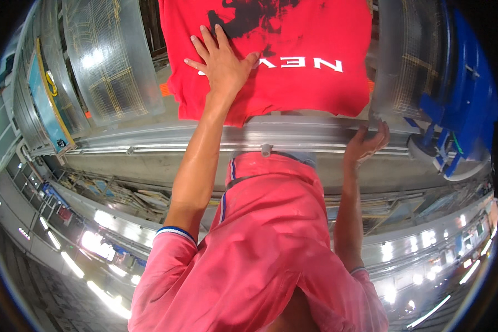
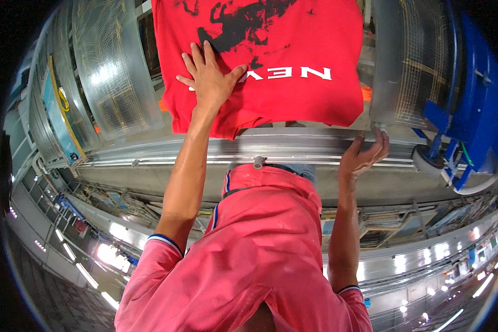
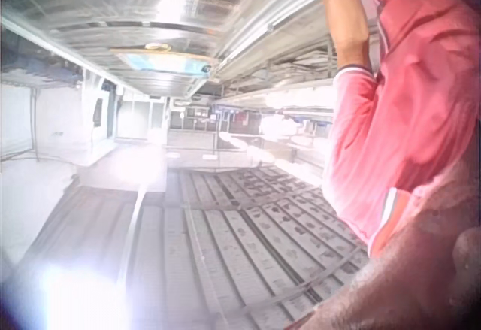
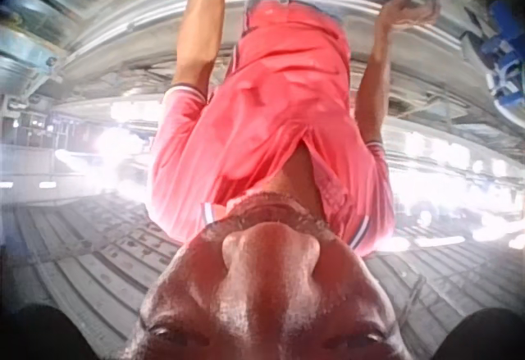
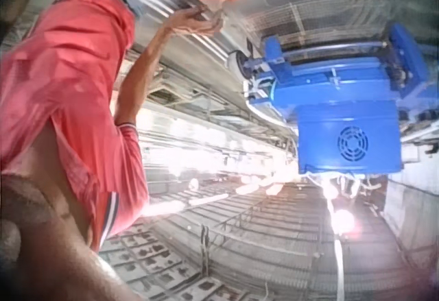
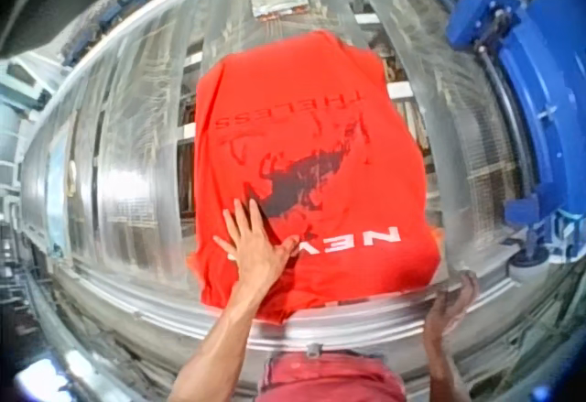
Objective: The person prepares a screen printing frame with a horse graphic and places it on a conveyor belt. They then position a red t-shirt on the belt, align it under the screen, and use a squeegee to apply ink through the mesh onto the fabric.
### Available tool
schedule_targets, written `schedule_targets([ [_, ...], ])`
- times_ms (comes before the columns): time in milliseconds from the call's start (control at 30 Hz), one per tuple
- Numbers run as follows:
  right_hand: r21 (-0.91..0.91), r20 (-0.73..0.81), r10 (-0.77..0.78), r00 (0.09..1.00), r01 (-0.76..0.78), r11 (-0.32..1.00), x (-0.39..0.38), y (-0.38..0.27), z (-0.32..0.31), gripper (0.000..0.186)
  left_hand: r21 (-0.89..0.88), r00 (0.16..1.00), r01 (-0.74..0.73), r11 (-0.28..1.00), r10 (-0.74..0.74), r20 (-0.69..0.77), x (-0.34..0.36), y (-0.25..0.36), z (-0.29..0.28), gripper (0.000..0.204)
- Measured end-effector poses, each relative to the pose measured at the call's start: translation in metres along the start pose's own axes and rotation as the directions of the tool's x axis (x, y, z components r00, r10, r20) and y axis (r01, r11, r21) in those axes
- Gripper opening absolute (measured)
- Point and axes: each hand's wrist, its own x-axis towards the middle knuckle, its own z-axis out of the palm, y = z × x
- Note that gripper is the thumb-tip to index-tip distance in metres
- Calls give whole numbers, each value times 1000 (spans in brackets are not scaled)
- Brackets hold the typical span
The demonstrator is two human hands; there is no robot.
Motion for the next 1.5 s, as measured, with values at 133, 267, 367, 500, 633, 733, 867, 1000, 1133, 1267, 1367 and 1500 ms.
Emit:
schedule_targets([
  [133,19,-4,45,999,-45,999,-13,13,9,37,23,1000,16,1000,-16,15,-1,-1,2,113],
  [267,-12,11,91,996,-91,996,-14,16,14,38,35,1000,19,999,-20,14,-1,0,3,115],
  [367,-45,32,83,996,-82,996,-13,17,15,36,15,1000,24,1000,-24,10,-1,-1,4,116],
  [500,-39,44,87,995,-85,996,-12,17,16,35,20,1000,17,1000,-17,9,-1,-2,3,115],
  [633,-68,52,91,994,-88,994,-12,16,16,35,11,1000,2,1000,-2,-4,-1,-3,3,115],
  [733,-70,57,87,995,-83,994,-12,16,16,36,7,1000,0,1000,0,-11,-2,-3,4,116],
  [867,-75,70,97,993,-92,993,-11,16,16,36,0,1000,8,1000,-8,-12,-1,-4,5,116],
  [1000,-86,67,95,993,-89,992,-11,15,15,36,21,1000,16,1000,-16,-17,0,-5,7,117],
  [1133,-85,78,114,990,-107,991,-11,14,15,39,36,999,23,999,-21,-38,1,-5,9,120],
  [1267,-108,88,114,990,-104,989,-10,13,14,41,30,999,32,999,-31,-42,2,-5,9,121],
  [1367,-120,95,115,989,-103,987,-10,12,14,42,14,999,40,999,-39,-29,2,-3,8,120],
  [1500,-113,105,118,987,-106,988,-11,12,14,42,-15,998,55,998,-55,0,2,-1,6,119],
])
